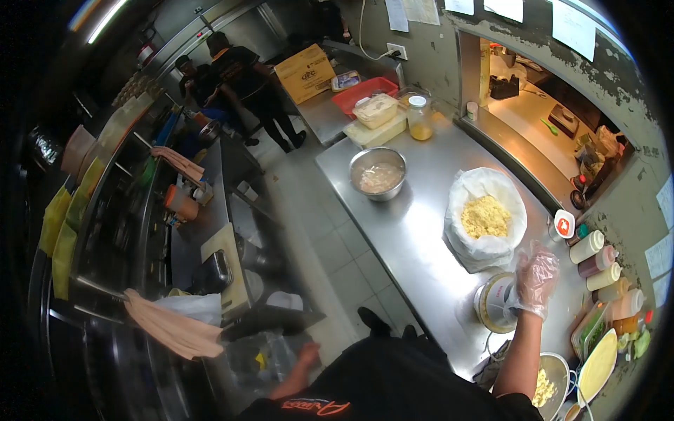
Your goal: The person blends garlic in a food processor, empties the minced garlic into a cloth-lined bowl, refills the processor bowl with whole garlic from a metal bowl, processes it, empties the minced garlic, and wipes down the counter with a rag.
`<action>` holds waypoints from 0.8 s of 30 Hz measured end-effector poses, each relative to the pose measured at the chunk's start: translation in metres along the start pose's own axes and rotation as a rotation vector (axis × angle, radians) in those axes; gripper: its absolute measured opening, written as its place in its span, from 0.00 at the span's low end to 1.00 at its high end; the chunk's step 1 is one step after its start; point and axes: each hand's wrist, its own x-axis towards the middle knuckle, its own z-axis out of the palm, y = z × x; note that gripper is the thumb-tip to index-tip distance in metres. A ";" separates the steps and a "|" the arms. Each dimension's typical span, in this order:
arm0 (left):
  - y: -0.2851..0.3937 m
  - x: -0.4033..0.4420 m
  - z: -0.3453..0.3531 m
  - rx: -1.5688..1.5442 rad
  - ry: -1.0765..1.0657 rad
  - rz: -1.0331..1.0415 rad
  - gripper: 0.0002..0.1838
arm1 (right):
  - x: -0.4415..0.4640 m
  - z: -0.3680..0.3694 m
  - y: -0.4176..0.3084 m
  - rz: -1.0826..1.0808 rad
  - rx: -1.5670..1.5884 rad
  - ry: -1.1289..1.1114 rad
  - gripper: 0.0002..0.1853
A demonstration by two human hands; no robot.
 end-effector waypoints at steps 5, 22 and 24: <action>-0.001 -0.014 -0.003 0.057 -0.082 -0.052 0.30 | 0.002 0.001 0.000 -0.021 -0.017 -0.008 0.21; 0.382 -0.205 0.159 0.317 -0.822 0.896 0.23 | 0.007 -0.012 -0.012 -0.006 -0.096 -0.078 0.21; 0.404 -0.238 0.188 0.406 -0.930 0.868 0.26 | 0.012 -0.018 -0.014 -0.009 -0.084 -0.074 0.22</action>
